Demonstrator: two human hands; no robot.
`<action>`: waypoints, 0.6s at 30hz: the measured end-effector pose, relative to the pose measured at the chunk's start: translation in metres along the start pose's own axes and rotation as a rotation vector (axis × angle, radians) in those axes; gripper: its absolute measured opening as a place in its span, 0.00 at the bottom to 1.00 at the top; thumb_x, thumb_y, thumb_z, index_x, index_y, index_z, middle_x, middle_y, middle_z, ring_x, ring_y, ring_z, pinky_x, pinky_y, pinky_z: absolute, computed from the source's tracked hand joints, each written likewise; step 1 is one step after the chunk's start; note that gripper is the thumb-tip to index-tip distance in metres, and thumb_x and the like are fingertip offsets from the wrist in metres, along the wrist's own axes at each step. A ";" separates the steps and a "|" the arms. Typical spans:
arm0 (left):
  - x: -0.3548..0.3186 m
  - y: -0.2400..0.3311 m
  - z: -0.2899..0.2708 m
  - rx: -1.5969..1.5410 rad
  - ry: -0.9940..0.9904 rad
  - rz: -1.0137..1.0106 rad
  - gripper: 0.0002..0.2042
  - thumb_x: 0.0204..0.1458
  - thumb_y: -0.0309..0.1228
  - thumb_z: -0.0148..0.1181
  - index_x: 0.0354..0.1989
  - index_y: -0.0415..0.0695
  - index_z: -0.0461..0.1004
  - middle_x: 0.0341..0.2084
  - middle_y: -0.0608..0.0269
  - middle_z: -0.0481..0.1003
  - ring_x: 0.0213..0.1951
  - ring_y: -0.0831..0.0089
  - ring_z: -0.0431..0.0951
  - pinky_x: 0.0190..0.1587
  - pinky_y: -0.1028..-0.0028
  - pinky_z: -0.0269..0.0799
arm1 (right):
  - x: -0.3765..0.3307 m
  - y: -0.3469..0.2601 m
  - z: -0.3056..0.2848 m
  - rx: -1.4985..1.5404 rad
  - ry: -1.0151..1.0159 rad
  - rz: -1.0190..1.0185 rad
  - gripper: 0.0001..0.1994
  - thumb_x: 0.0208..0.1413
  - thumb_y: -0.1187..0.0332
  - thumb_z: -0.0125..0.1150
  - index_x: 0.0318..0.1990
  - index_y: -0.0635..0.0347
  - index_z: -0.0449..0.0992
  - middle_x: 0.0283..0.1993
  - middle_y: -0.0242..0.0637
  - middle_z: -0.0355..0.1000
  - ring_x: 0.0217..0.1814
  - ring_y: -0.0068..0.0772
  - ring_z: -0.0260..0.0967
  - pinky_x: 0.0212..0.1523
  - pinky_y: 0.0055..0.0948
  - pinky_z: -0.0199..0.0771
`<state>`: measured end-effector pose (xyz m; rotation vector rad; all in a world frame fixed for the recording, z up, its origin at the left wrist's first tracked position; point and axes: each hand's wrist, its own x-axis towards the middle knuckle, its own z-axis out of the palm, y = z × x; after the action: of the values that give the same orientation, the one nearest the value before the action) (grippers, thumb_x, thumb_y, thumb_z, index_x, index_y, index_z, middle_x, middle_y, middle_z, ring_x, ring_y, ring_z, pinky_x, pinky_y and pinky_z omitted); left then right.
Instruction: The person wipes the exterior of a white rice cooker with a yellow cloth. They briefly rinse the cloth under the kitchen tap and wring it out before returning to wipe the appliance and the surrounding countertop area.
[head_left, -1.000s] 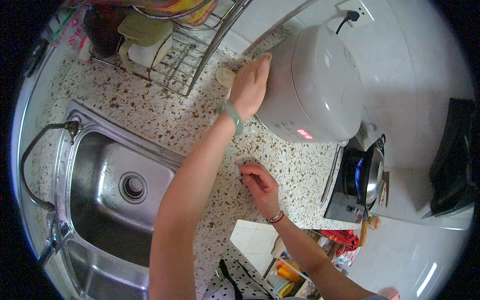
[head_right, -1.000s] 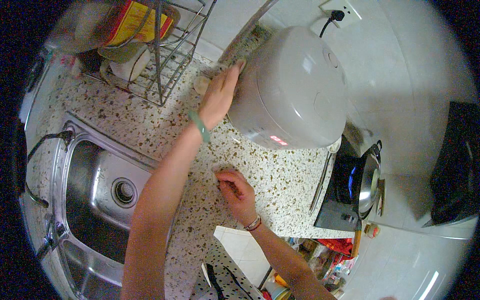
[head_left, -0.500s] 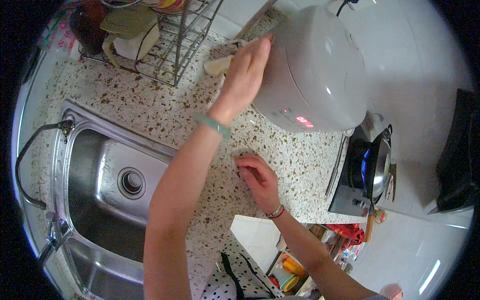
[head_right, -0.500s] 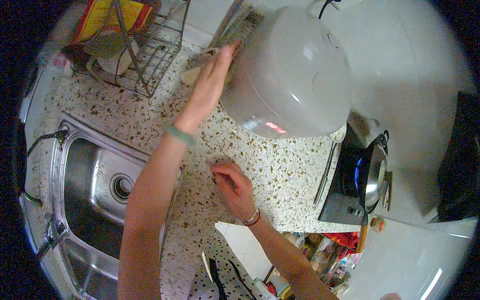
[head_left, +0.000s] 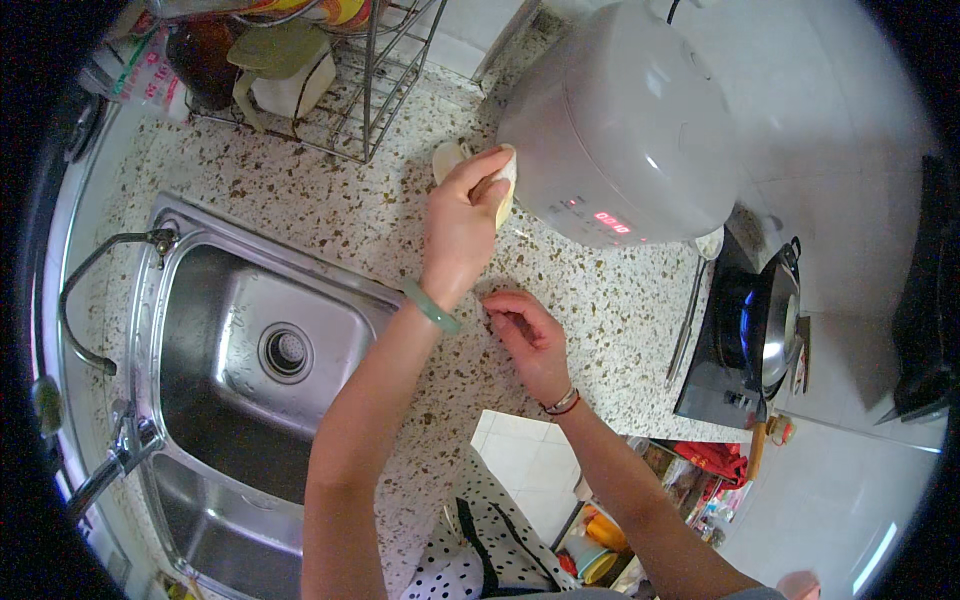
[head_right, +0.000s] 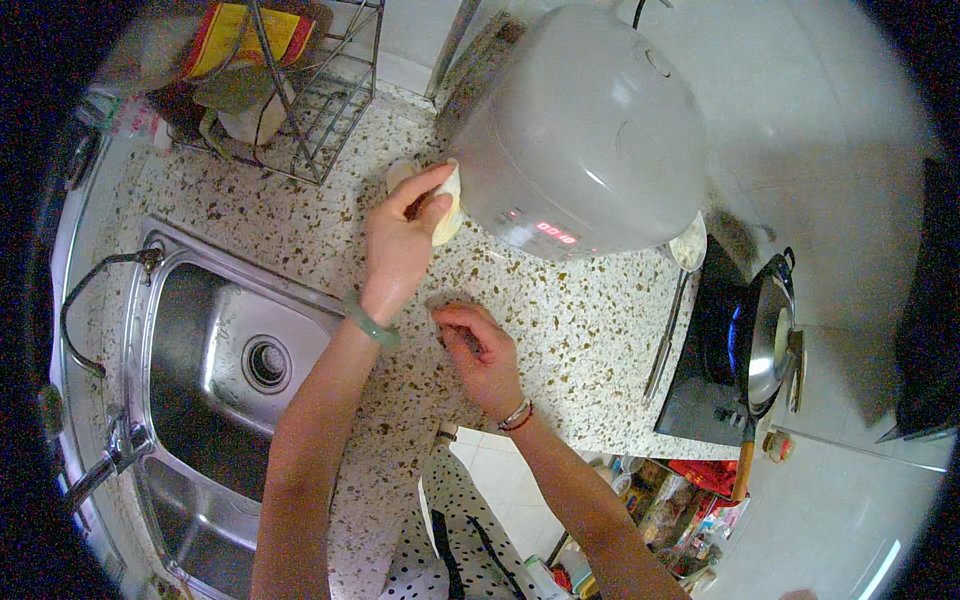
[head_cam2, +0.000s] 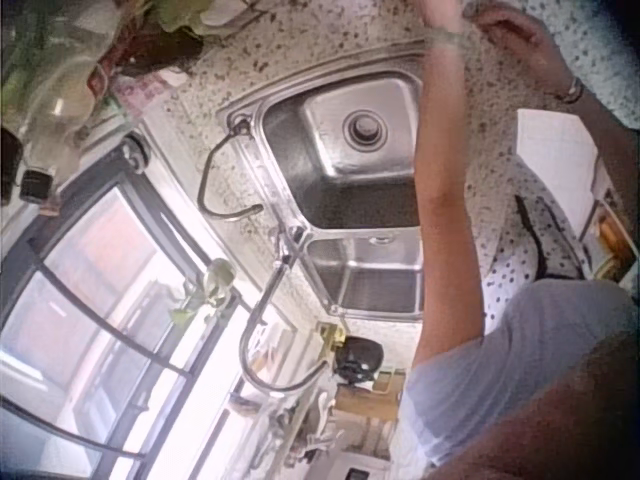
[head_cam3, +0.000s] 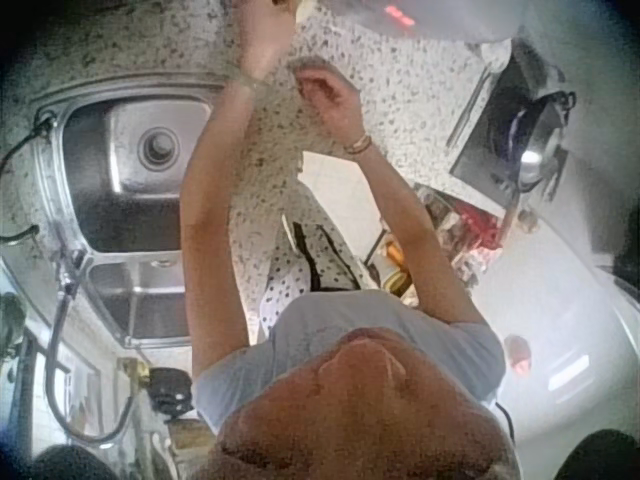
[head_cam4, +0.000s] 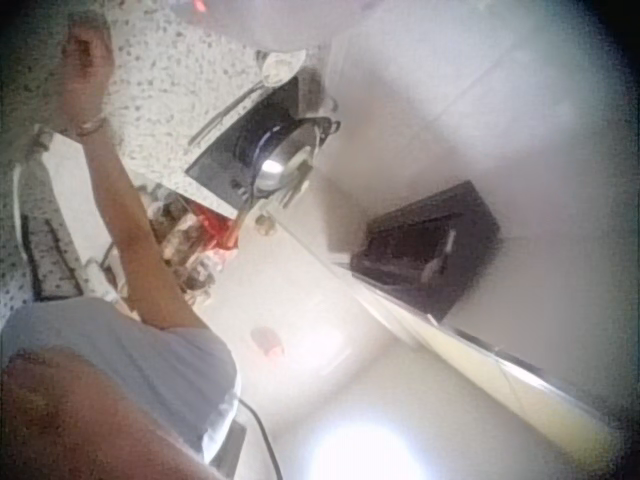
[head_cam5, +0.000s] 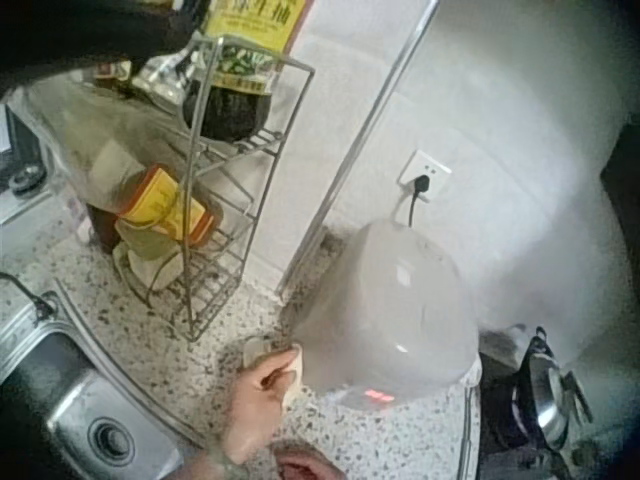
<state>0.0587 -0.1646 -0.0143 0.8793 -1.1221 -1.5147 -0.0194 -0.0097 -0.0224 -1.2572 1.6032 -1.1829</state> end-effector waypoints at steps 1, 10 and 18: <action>-0.001 0.009 0.003 -0.174 0.001 -0.112 0.13 0.53 0.20 0.56 0.47 0.41 0.75 0.49 0.60 0.74 0.48 0.72 0.74 0.51 0.76 0.68 | -0.001 0.002 -0.001 0.009 -0.001 0.003 0.09 0.55 0.80 0.53 0.43 0.62 0.75 0.45 0.38 0.71 0.43 0.27 0.70 0.42 0.22 0.70; 0.012 0.017 0.036 0.306 0.163 0.540 0.16 0.61 0.28 0.47 0.56 0.41 0.68 0.54 0.52 0.70 0.55 0.59 0.69 0.57 0.69 0.64 | -0.004 0.003 0.001 0.026 0.001 0.039 0.07 0.55 0.80 0.53 0.40 0.62 0.74 0.42 0.37 0.72 0.39 0.27 0.70 0.40 0.23 0.71; 0.031 -0.016 0.011 0.420 0.174 0.146 0.13 0.59 0.29 0.50 0.50 0.42 0.74 0.41 0.45 0.75 0.38 0.56 0.76 0.43 0.64 0.71 | -0.001 -0.002 0.000 0.025 -0.072 0.064 0.11 0.56 0.82 0.50 0.45 0.65 0.73 0.48 0.35 0.68 0.46 0.22 0.66 0.46 0.20 0.67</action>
<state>0.0374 -0.1914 -0.0257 1.1601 -1.3669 -1.0767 -0.0186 -0.0088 -0.0207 -1.2107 1.5602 -1.1028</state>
